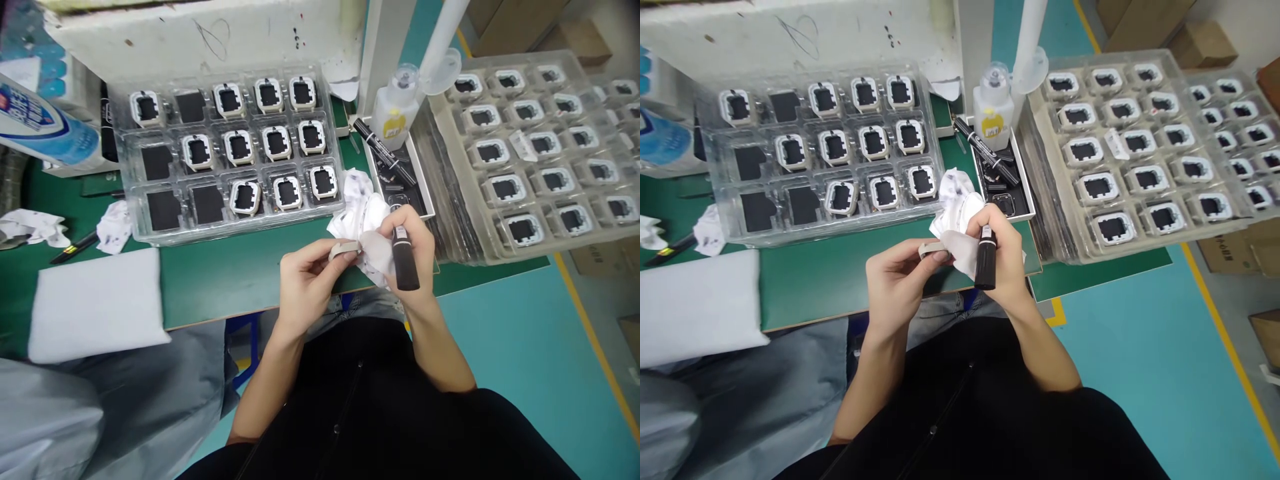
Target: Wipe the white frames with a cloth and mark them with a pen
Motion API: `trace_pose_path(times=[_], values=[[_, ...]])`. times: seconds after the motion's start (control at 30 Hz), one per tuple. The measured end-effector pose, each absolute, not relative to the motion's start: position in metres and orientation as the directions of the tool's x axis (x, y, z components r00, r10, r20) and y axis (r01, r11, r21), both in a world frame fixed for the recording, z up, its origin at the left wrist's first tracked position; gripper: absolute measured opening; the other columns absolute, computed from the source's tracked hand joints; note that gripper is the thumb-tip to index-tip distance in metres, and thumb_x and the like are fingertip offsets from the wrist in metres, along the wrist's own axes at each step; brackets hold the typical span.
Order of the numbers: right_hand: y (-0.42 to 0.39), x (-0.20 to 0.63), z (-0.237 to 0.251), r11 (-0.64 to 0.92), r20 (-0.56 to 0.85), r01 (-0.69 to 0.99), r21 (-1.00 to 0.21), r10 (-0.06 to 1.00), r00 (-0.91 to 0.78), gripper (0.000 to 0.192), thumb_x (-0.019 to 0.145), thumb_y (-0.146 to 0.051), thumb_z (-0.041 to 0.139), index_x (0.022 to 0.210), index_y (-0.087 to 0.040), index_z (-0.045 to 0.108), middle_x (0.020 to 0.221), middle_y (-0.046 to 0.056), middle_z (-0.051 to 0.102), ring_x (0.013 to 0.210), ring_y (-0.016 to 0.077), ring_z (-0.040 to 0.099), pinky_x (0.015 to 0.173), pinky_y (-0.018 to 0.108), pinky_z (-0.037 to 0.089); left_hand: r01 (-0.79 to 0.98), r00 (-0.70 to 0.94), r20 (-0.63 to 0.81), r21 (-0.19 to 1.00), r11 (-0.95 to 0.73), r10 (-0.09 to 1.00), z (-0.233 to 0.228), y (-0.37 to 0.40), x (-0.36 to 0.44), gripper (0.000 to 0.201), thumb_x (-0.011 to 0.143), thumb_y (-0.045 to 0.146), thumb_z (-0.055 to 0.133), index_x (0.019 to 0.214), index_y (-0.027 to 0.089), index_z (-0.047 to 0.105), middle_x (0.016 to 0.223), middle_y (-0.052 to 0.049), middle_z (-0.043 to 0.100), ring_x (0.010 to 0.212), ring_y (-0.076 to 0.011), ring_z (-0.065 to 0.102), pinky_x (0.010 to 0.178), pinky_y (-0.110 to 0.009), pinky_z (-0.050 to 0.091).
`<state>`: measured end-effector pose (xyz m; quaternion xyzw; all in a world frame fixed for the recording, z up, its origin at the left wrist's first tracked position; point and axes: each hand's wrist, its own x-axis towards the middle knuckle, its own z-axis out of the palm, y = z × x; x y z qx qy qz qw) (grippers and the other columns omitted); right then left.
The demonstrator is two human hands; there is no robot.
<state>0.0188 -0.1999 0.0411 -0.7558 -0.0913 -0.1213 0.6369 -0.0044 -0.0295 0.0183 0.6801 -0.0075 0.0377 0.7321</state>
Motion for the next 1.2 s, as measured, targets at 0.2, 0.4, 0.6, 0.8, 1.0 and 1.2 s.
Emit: trace_pose_path(times=[0.2,0.4,0.6,0.8,1.0,1.2], values=[[-0.2003,0.0213,0.0367,-0.157,0.269,0.271,-0.950,0.037,0.963,0.030,0.086,-0.038,0.080,0.082,-0.027,0.053,0.076,-0.006,0.058,0.066,0.0146,0.049,0.062,0.032,0.038,-0.097,0.994,0.096,0.995,0.029,0.049,0.0170,-0.0293,-0.0029,0.009,0.093,0.030,0.091,0.098,0.022,0.094,0.092,-0.006,0.088,0.084,-0.0218,0.080,0.077,-0.029,0.065],[-0.2015,0.0211,0.0396,-0.127,0.260,0.267,-0.955,0.072,0.963,0.036,0.081,-0.044,0.083,0.083,-0.027,0.051,0.077,-0.006,0.057,0.067,0.0139,0.047,0.064,0.032,0.037,-0.110,0.993,0.109,0.994,0.006,0.052,0.0169,-0.0283,-0.0027,0.008,0.094,0.030,0.091,0.099,0.023,0.094,0.095,-0.005,0.089,0.085,-0.0205,0.079,0.077,-0.028,0.064],[-0.2019,0.0181,0.0360,-0.114,0.270,0.264,-0.958,-0.049,0.961,0.043,0.082,-0.046,0.088,0.085,-0.027,0.050,0.076,-0.007,0.052,0.064,0.0133,0.046,0.061,0.032,0.036,-0.056,0.998,0.053,0.992,0.113,0.032,0.0164,-0.0275,-0.0039,0.012,0.095,0.033,0.092,0.098,0.022,0.093,0.095,-0.007,0.089,0.087,-0.0226,0.083,0.085,-0.032,0.068],[-0.2025,0.0176,0.0355,-0.071,0.293,0.288,-0.955,-0.067,0.954,0.040,0.087,-0.038,0.088,0.086,-0.027,0.049,0.075,-0.008,0.048,0.062,0.0120,0.041,0.060,0.031,0.034,-0.056,0.998,0.053,0.985,0.162,0.020,0.0152,-0.0276,-0.0036,0.011,0.096,0.032,0.092,0.101,0.022,0.094,0.101,-0.008,0.090,0.091,-0.0228,0.085,0.088,-0.032,0.069],[-0.1949,0.0195,0.0337,-0.097,0.294,0.293,-0.951,0.006,0.956,0.035,0.087,-0.035,0.086,0.085,-0.027,0.051,0.078,-0.007,0.054,0.068,0.0130,0.046,0.063,0.030,0.036,-0.077,0.997,0.073,0.986,0.148,0.036,0.0160,-0.0283,0.0002,0.013,0.090,0.032,0.097,0.095,0.021,0.093,0.089,-0.004,0.087,0.080,-0.0181,0.078,0.075,-0.025,0.063],[-0.1957,0.0195,0.0340,-0.115,0.317,0.318,-0.941,0.024,0.948,0.033,0.088,-0.031,0.083,0.083,-0.026,0.051,0.076,-0.008,0.052,0.065,0.0118,0.041,0.061,0.029,0.033,-0.092,0.995,0.082,0.978,0.189,0.059,0.0108,-0.0259,-0.0008,0.011,0.092,0.032,0.096,0.097,0.022,0.093,0.085,-0.003,0.085,0.075,-0.0167,0.076,0.074,-0.026,0.063]])
